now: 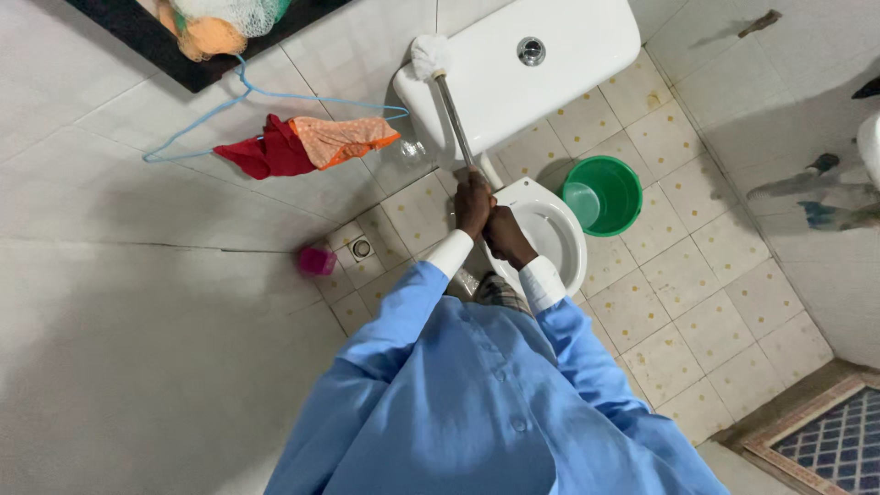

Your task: The person scrubs the inside of a white toilet bowl using a long-handled brush. They then dip the brush into a green bucket of soapy water and scrub the floor tiles around the base of the toilet while squatting.

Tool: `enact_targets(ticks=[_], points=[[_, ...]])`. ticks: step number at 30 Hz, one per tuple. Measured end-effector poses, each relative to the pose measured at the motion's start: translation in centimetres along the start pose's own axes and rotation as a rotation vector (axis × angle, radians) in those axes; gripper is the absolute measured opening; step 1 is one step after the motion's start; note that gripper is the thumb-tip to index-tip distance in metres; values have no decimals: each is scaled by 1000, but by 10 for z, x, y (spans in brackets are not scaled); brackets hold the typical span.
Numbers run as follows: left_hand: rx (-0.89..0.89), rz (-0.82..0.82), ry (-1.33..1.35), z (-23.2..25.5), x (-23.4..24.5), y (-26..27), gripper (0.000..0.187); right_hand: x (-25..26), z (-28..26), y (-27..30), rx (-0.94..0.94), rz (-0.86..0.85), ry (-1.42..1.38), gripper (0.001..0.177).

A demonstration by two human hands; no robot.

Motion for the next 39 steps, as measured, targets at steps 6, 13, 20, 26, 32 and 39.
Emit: enact_targets(ticks=[6, 13, 20, 26, 32, 39], points=[[-74, -29, 4, 7, 0, -2, 66, 7, -10, 1, -52, -56, -70, 42], [-49, -79, -118, 32, -55, -28, 67, 48, -7, -25, -183, -134, -413, 42], [-39, -114, -337, 84, -137, -44, 68, 127, -23, -71, -28, -225, -588, 52], [-113, -134, -209, 76, -155, -42, 68, 153, -24, -70, -127, -217, -489, 57], [-62, -14, -2, 47, -113, -16, 62, 123, -14, -50, -170, -275, -335, 52], [-83, 205, 68, 33, -49, 18, 68, 81, -11, -34, -152, -376, -58, 40]])
Point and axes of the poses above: each hand's wrist, its own y-axis away from the middle knuckle, its own x-axis out of the back of the hand, z = x × y, the point moved 4 cm from there along -y, towards the middle knuckle, and after that the axes turned 5 degrees about x, right-handed, at the moved point
